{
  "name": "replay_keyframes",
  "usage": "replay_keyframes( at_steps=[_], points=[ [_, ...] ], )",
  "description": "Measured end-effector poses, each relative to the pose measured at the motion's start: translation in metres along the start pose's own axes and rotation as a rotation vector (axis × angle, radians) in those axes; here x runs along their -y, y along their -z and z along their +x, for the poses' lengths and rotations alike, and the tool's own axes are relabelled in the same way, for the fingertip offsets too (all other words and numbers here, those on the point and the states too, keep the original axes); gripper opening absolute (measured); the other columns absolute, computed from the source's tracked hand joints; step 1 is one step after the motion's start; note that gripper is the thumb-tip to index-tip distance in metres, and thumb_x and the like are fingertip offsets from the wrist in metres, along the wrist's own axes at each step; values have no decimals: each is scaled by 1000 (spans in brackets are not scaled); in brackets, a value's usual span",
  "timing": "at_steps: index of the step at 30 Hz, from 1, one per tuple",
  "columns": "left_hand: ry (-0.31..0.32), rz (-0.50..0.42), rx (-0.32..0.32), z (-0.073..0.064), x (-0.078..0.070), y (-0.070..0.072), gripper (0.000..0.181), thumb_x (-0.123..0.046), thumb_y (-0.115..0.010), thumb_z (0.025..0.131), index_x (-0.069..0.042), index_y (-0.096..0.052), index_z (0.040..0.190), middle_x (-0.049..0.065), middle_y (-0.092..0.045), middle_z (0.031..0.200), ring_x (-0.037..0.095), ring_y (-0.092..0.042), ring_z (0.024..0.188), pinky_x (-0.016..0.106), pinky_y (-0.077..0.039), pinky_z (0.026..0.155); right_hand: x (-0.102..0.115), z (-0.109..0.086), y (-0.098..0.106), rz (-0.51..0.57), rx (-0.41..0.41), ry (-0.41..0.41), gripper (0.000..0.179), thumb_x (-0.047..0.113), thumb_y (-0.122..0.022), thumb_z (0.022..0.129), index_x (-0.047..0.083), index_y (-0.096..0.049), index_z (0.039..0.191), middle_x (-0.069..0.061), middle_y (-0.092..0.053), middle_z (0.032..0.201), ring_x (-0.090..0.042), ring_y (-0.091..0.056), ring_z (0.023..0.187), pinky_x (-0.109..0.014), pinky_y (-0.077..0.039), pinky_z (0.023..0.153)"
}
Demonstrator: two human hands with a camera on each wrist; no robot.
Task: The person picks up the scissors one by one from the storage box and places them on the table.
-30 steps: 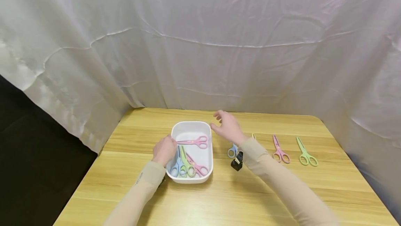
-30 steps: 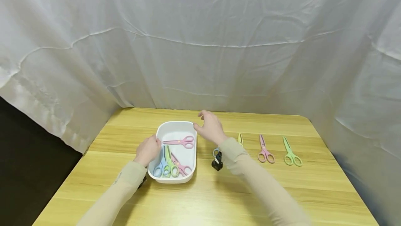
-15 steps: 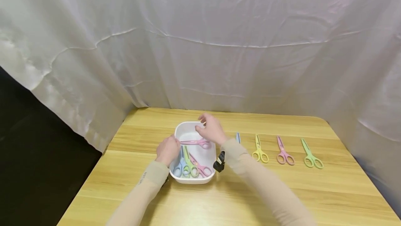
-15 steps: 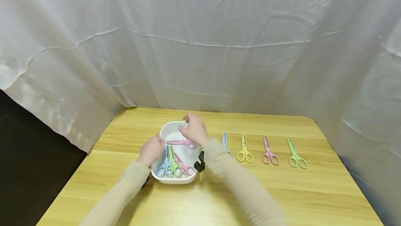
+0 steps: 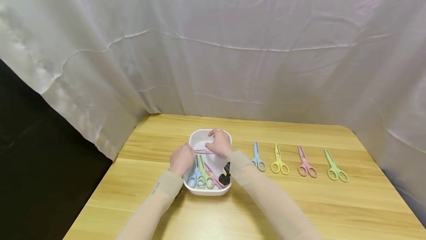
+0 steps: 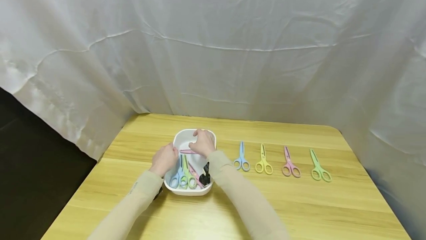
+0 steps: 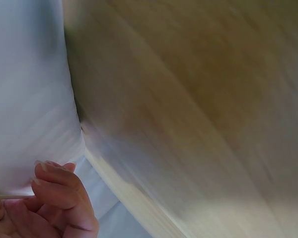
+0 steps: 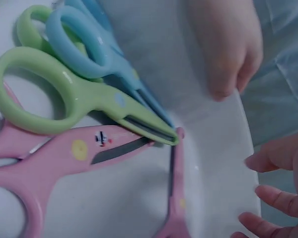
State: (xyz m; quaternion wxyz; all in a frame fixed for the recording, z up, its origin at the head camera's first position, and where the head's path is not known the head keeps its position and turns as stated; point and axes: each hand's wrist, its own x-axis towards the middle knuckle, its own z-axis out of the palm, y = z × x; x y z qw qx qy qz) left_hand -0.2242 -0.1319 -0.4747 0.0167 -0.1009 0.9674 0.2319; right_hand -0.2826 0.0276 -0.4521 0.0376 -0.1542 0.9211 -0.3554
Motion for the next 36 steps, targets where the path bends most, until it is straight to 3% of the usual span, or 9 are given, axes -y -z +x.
replay_keyframes(
  at_steps=[3, 8, 13, 19, 25, 32, 36],
  points=[
    [-6, 7, 2, 0, 0, 0, 46, -24, -43, 103, 4, -55, 138, 24, -70, 112, 34, -68, 87, 49, -59, 75, -3, 1, -5, -44, 20, -12, 44, 18, -77, 79, 2, -65, 119, -17, -69, 116, -32, -59, 109, -45, -49, 101],
    [-2, 5, 6, -1, -2, -1, 47, -24, -44, 103, 4, -53, 140, 26, -69, 119, 38, -69, 95, 52, -59, 81, -3, -1, -10, -86, 73, -41, 50, 15, -79, 75, 1, -64, 120, -16, -67, 120, -34, -57, 115, -47, -42, 110],
    [-11, 10, -19, -1, -2, -2, 46, -24, -44, 103, 3, -56, 137, 26, -70, 117, 40, -69, 96, 52, -59, 79, 0, -4, -10, -142, 135, -94, 53, 12, -80, 72, 6, -63, 121, -13, -62, 122, -34, -50, 119, -50, -34, 115],
    [-10, 14, -23, -1, -1, -2, 46, -24, -43, 102, 4, -56, 137, 26, -70, 114, 39, -69, 91, 51, -59, 76, 1, -5, -11, -230, 250, -143, 52, 17, -79, 75, 9, -62, 123, -12, -60, 127, -37, -44, 128, -52, -36, 114],
    [-15, 10, -28, 0, -1, -2, 47, -24, -44, 103, 4, -54, 139, 26, -69, 116, 38, -69, 92, 51, -59, 78, 4, -3, -14, -259, 282, -168, 45, 13, -74, 78, 8, -61, 121, -18, -54, 134, -41, -36, 135, -60, -31, 117],
    [-19, 15, -34, 0, -1, -1, 46, -25, -43, 103, 4, -57, 136, 26, -70, 110, 37, -69, 87, 49, -60, 74, 7, -7, -12, -262, 282, -151, 24, 11, -71, 77, 7, -60, 97, -15, -60, 114, -41, -42, 127, -62, -31, 116],
    [-20, 13, -31, -1, -1, 0, 45, -24, -42, 103, 4, -57, 136, 25, -70, 105, 34, -67, 81, 47, -59, 71, 9, -9, -10, -266, 292, -153, 26, 13, -72, 75, 9, -57, 96, -12, -58, 106, -37, -46, 116, -60, -32, 116]
  ],
)
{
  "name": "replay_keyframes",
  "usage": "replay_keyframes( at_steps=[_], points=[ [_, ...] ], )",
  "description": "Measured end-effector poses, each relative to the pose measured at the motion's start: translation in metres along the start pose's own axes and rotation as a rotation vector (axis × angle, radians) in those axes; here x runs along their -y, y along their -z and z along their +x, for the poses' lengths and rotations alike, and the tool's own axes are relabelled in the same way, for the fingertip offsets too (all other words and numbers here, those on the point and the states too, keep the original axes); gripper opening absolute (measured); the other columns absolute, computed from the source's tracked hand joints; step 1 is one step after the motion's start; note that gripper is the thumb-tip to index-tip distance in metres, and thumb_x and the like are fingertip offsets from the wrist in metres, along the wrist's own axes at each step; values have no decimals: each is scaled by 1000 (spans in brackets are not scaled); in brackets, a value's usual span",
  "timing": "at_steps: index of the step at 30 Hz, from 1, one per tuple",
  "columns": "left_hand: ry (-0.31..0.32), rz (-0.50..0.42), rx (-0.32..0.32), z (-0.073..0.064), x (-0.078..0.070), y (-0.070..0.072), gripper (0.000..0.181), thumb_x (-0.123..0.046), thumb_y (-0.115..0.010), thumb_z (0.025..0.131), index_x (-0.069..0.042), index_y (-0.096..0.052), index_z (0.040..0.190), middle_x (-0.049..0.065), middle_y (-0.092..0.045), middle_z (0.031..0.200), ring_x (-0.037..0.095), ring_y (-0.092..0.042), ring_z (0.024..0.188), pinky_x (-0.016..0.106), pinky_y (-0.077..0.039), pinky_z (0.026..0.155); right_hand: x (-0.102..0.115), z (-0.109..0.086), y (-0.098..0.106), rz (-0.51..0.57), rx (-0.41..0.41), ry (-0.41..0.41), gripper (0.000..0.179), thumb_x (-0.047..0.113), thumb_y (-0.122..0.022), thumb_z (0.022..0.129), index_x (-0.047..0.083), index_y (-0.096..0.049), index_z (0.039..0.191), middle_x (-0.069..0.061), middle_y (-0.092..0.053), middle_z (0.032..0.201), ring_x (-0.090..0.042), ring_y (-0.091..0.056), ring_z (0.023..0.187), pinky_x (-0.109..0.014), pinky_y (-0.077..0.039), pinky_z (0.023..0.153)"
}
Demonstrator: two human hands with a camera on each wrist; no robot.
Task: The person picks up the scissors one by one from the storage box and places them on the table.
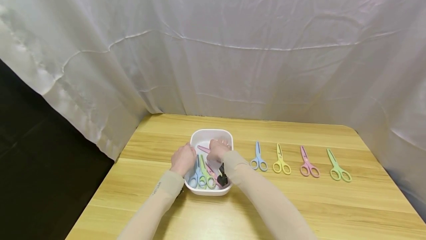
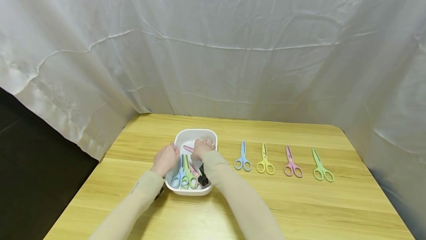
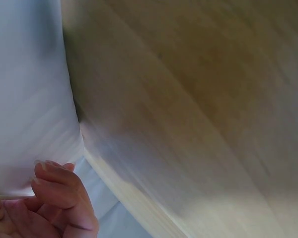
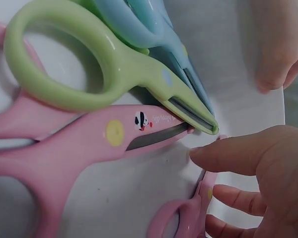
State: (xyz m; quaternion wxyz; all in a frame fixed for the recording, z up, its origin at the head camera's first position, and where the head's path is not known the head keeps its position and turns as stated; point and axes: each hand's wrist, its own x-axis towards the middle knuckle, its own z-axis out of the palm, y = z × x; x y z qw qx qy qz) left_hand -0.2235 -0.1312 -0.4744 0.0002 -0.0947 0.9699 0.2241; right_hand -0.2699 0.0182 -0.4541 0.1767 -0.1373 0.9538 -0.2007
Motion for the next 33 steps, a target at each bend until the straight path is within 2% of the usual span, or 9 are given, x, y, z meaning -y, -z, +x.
replay_keyframes(
  at_steps=[5, 9, 16, 18, 20, 23, 28, 33],
  points=[
    [6, -17, 13, 0, 0, 1, 47, -23, -42, 103, 4, -54, 139, 24, -70, 103, 31, -65, 77, 46, -59, 70, 0, 3, 0, -14, 22, -20, 28, 14, -73, 78, 9, -58, 101, -10, -59, 98, -31, -47, 100, -51, -40, 105],
    [6, -14, 12, 0, 0, 1, 48, -23, -41, 103, 5, -52, 140, 25, -70, 108, 32, -67, 80, 48, -59, 72, -1, 7, -1, -18, 48, -41, 28, 17, -79, 80, 8, -60, 97, -8, -63, 93, -29, -48, 93, -48, -42, 99],
    [13, -5, 18, -1, -1, 1, 49, -24, -41, 103, 5, -51, 142, 27, -68, 118, 36, -69, 88, 50, -60, 77, -2, 9, -2, -42, 71, -46, 32, 20, -80, 81, 8, -62, 104, -11, -69, 106, -33, -59, 104, -53, -42, 108],
    [15, -6, 22, 0, -1, 1, 49, -24, -41, 104, 5, -50, 142, 28, -68, 119, 37, -69, 89, 51, -60, 78, -2, 7, -2, -27, 75, -40, 32, 19, -79, 81, 7, -61, 105, -12, -68, 106, -33, -61, 104, -52, -46, 106],
    [17, -4, 26, 1, -1, 0, 49, -23, -41, 104, 5, -50, 142, 27, -68, 119, 37, -69, 89, 51, -60, 79, -2, 5, -1, 4, 82, -33, 30, 16, -78, 82, 6, -60, 104, -12, -67, 102, -31, -62, 98, -47, -51, 100],
    [22, -4, 32, 1, -1, 0, 49, -24, -41, 104, 4, -50, 143, 27, -67, 122, 38, -69, 93, 52, -59, 81, -3, 3, -1, 50, 91, -15, 28, 11, -76, 83, 3, -59, 103, -11, -64, 94, -25, -60, 86, -36, -55, 81],
    [30, -3, 37, 1, 0, -1, 49, -25, -41, 104, 3, -50, 142, 26, -68, 120, 37, -68, 92, 51, -59, 82, -4, 4, -2, 95, 111, -10, 25, 9, -75, 82, 2, -59, 100, -7, -59, 84, -20, -55, 74, -26, -47, 62],
    [24, -8, 35, 1, 0, -1, 49, -24, -40, 104, 4, -49, 143, 26, -68, 119, 34, -67, 88, 50, -59, 79, -6, 11, -5, 83, 128, -10, 18, 6, -73, 81, 5, -56, 86, -4, -54, 73, -15, -50, 58, -22, -40, 47]
  ],
)
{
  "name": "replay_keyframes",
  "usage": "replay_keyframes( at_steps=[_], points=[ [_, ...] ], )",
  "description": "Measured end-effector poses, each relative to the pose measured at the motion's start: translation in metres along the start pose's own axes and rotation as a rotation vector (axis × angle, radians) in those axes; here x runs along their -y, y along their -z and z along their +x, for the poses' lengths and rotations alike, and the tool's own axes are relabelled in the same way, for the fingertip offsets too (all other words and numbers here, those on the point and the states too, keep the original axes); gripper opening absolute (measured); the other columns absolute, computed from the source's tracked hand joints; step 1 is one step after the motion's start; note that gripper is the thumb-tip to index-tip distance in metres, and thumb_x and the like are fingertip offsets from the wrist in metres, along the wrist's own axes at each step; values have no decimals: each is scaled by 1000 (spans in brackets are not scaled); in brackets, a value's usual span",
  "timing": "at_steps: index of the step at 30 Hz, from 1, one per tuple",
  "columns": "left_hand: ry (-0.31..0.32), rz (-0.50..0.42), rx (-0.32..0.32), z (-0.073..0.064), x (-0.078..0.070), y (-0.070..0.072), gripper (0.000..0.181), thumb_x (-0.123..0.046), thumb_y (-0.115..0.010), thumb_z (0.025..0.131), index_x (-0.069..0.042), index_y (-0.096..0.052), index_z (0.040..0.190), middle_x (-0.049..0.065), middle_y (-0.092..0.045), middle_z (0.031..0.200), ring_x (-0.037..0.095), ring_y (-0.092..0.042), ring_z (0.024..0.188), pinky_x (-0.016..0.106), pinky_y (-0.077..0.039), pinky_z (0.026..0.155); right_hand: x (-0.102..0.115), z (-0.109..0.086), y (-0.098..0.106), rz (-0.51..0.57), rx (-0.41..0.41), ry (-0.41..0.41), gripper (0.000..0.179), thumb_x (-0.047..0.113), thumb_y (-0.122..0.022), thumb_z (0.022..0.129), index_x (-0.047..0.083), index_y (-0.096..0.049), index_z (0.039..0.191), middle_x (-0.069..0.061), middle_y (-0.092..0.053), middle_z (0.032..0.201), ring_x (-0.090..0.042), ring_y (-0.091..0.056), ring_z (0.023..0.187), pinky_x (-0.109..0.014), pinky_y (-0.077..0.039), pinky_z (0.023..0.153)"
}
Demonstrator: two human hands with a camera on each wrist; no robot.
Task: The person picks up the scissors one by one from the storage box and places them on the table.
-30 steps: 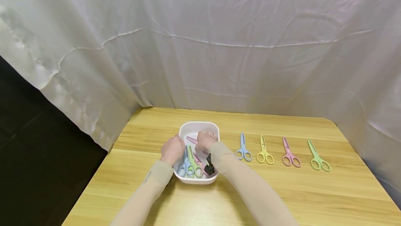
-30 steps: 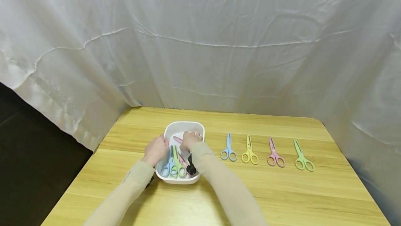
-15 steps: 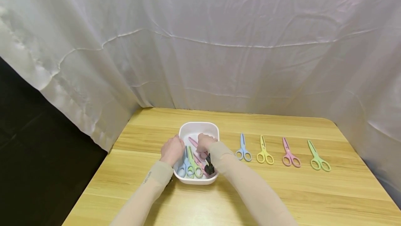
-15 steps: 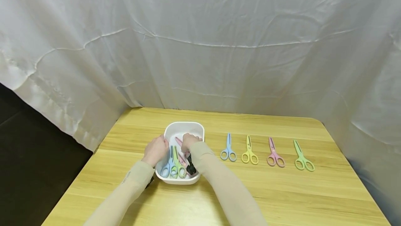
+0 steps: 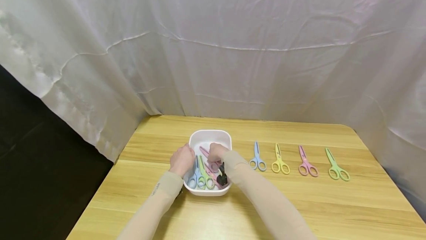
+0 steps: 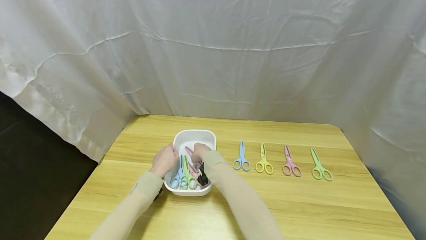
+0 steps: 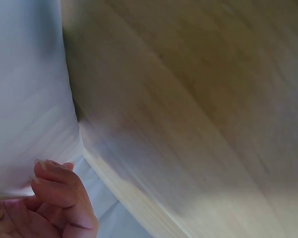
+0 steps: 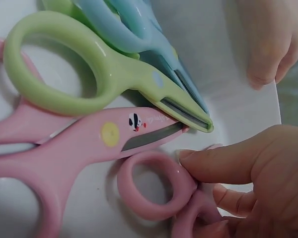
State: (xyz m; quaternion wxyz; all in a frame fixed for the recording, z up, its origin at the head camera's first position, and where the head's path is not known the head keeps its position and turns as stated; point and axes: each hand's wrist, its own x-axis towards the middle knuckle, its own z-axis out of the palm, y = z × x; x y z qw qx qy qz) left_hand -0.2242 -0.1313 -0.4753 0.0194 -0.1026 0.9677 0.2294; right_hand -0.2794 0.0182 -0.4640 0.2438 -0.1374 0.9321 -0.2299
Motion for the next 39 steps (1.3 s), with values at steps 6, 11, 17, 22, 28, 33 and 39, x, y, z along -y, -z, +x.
replay_keyframes(
  at_steps=[6, 11, 17, 22, 28, 33, 39],
  points=[
    [-6, 7, -8, -1, -1, 0, 48, -23, -40, 103, 5, -51, 141, 26, -69, 115, 36, -68, 89, 50, -59, 78, -1, 1, 2, 39, 29, 10, 18, -4, -64, 77, 7, -50, 72, -3, -51, 61, -11, -44, 43, -19, -36, 36],
    [-12, 13, -17, -1, -2, 1, 46, -24, -40, 103, 4, -55, 137, 23, -69, 104, 33, -66, 84, 48, -58, 75, -3, 1, 3, 103, 47, 5, 11, -6, -53, 79, 4, -52, 74, -6, -53, 55, -13, -51, 38, -21, -43, 35],
    [-10, 8, -8, -1, -2, 1, 45, -22, -41, 103, 4, -54, 137, 23, -69, 104, 32, -66, 83, 48, -58, 75, -5, -1, 4, 142, 26, 36, 18, -2, -53, 81, 7, -52, 66, -1, -50, 54, -11, -47, 39, -20, -41, 35],
    [-7, 8, 0, 0, 0, 0, 47, -23, -40, 103, 4, -52, 140, 25, -69, 111, 35, -68, 89, 50, -59, 79, -6, -2, 5, 203, 28, 67, 20, 2, -56, 82, 12, -52, 65, 2, -49, 55, -9, -42, 45, -19, -33, 40],
    [-11, 13, -8, 1, 1, -1, 46, -23, -41, 103, 4, -54, 138, 23, -70, 106, 35, -67, 86, 49, -59, 76, -4, -6, 7, 312, 18, 87, 9, 6, -58, 84, 8, -55, 76, 0, -53, 59, -11, -43, 51, -20, -33, 44],
    [-2, 18, -3, 1, 1, 0, 48, -24, -41, 104, 3, -52, 141, 24, -70, 110, 35, -67, 87, 49, -59, 79, -1, -11, 10, 356, -21, 97, 5, 6, -59, 85, 3, -58, 88, -2, -55, 70, -11, -49, 59, -19, -41, 50],
    [0, 23, 0, 1, 0, 0, 49, -25, -40, 103, 3, -51, 142, 25, -70, 112, 35, -68, 88, 50, -59, 80, -2, -16, 11, 421, -58, 119, 11, 9, -59, 88, 0, -59, 94, -1, -56, 72, -9, -52, 61, -17, -46, 53]
  ],
)
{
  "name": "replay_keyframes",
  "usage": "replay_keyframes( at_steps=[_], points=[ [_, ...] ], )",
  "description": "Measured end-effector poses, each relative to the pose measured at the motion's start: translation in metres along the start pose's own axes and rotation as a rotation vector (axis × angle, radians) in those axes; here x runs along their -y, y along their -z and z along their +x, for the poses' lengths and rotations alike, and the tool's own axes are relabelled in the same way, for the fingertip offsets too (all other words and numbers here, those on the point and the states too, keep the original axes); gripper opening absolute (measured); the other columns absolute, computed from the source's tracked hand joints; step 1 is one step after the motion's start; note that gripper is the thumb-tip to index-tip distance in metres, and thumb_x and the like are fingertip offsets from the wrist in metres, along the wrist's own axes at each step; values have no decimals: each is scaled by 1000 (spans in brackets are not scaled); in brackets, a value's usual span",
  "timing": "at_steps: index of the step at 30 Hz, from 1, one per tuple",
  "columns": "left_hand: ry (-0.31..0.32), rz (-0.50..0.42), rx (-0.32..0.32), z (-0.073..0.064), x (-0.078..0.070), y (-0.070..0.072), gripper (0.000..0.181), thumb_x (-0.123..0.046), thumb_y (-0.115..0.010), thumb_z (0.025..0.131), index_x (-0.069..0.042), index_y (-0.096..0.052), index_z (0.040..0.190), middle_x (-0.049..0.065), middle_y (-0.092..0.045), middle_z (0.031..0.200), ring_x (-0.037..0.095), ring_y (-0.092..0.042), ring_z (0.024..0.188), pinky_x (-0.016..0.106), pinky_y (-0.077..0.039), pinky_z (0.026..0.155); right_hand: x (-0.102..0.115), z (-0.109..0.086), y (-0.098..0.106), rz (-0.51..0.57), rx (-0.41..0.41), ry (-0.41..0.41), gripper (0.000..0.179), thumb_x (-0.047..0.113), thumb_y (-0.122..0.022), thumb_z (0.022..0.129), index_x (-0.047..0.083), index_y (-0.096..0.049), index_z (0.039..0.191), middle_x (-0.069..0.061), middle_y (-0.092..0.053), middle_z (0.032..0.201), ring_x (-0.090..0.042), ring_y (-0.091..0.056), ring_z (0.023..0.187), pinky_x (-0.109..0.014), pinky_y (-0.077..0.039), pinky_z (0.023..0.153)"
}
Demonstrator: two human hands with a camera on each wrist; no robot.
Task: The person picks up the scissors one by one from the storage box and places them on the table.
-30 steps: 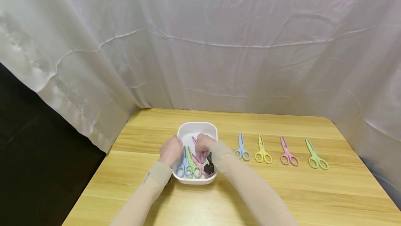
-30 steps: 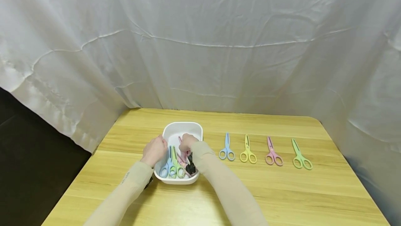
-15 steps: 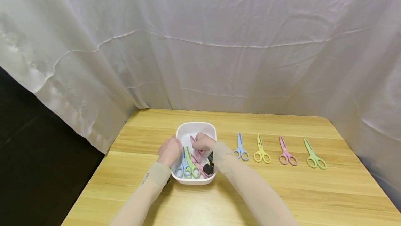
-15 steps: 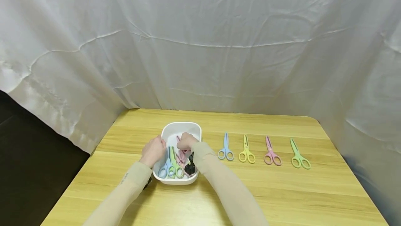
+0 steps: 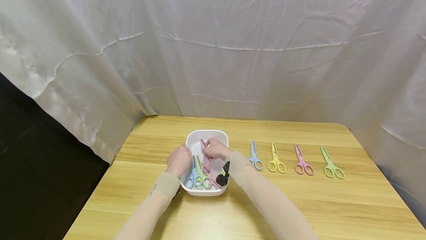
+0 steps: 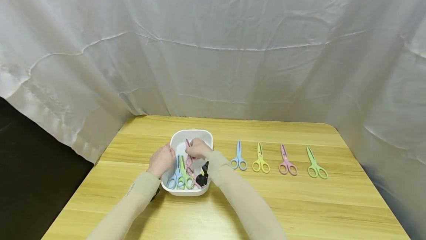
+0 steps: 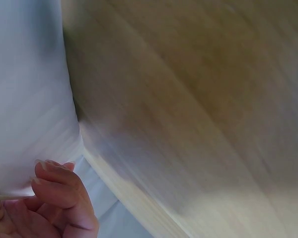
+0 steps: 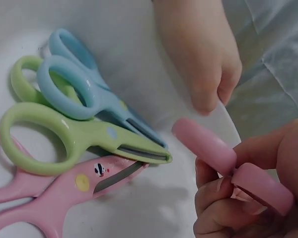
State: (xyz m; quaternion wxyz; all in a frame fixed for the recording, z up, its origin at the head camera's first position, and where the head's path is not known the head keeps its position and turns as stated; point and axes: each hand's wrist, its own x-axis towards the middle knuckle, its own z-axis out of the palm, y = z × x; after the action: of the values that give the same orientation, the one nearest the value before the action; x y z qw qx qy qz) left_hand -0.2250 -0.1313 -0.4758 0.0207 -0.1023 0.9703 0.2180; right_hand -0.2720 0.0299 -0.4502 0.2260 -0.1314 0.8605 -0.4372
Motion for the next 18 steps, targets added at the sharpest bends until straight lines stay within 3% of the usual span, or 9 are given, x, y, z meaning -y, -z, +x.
replay_keyframes(
  at_steps=[11, 18],
  points=[
    [-15, 11, -13, 0, 0, 0, 48, -23, -40, 103, 4, -52, 141, 26, -70, 108, 35, -68, 83, 48, -59, 73, -3, -7, 2, 89, -21, 48, 26, 15, -59, 95, -5, -58, 113, 2, -54, 67, -5, -46, 53, -16, -41, 49],
    [-14, 2, -11, -1, 0, 0, 50, -24, -40, 104, 4, -50, 143, 26, -69, 115, 36, -68, 87, 48, -59, 76, -6, -16, 4, 213, -18, 69, 29, 12, -59, 96, -6, -56, 119, 5, -51, 58, -4, -40, 47, -16, -35, 46]
  ],
)
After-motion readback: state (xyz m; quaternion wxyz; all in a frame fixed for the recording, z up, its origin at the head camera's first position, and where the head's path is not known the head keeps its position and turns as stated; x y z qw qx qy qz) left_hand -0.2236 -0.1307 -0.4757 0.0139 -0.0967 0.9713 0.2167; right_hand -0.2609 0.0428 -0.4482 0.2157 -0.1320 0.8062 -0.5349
